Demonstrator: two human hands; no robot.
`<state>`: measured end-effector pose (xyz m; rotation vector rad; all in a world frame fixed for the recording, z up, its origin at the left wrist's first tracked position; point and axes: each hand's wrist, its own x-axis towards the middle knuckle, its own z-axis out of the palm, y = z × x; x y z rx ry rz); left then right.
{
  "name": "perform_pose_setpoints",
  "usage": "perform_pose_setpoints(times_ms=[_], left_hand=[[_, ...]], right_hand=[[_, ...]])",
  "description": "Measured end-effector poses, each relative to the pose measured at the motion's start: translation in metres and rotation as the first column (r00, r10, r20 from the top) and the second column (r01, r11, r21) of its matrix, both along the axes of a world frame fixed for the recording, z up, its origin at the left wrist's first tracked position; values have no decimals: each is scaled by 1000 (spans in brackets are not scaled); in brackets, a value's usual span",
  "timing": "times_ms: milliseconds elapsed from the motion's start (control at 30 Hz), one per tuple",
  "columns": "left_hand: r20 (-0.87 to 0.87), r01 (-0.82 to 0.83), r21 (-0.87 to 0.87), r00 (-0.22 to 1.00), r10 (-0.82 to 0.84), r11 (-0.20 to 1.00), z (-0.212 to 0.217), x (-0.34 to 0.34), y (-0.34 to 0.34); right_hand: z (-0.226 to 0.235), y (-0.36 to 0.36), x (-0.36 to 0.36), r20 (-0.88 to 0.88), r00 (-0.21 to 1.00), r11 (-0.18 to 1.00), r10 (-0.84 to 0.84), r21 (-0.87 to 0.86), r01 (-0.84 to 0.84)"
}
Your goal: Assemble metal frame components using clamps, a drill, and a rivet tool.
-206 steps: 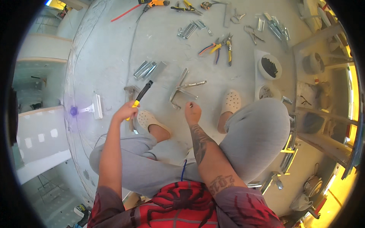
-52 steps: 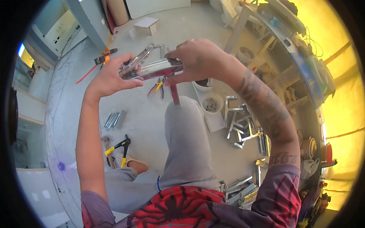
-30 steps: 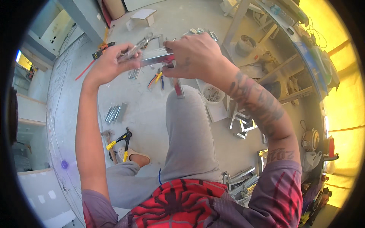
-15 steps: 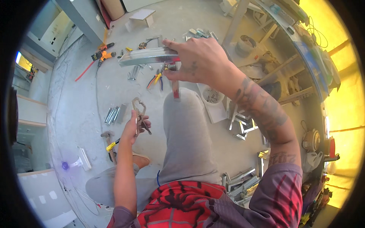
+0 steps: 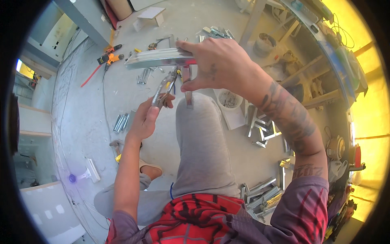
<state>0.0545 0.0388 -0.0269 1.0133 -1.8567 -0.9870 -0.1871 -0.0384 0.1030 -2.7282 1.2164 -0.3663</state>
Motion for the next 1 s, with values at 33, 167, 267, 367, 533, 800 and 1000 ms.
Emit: perform_pose_setpoints(times_ms=[33,167,267,367,533,800,1000], left_hand=[[6,9,-5,1000,-9,1000,1,-2,-5],[98,23,-78,995,-16,997,1,-5,-23],[99,34,-75,995,-26,997,2,-4,-29],[118,36,-50,993,-30,998,2,-3,-31],[66,25,-66,998,-20,998,-2,-8,-34],[45,-4,-167,999,12,986,-8,-15,-38],[-15,15,-86,1000,-16,996,-7,-15,-41]], right_hand=[[0,0,0,-4,1000,1000,-3,5,3],[2,-1,2,12,999,999,34,-31,-33],[3,-1,4,-8,999,999,32,2,-32],[3,-1,6,-36,999,1000,9,6,-9],[2,-2,8,-37,999,1000,-12,15,13],[0,-4,7,-27,1000,999,13,-31,-14],[0,-6,5,-23,1000,1000,12,1,-12]])
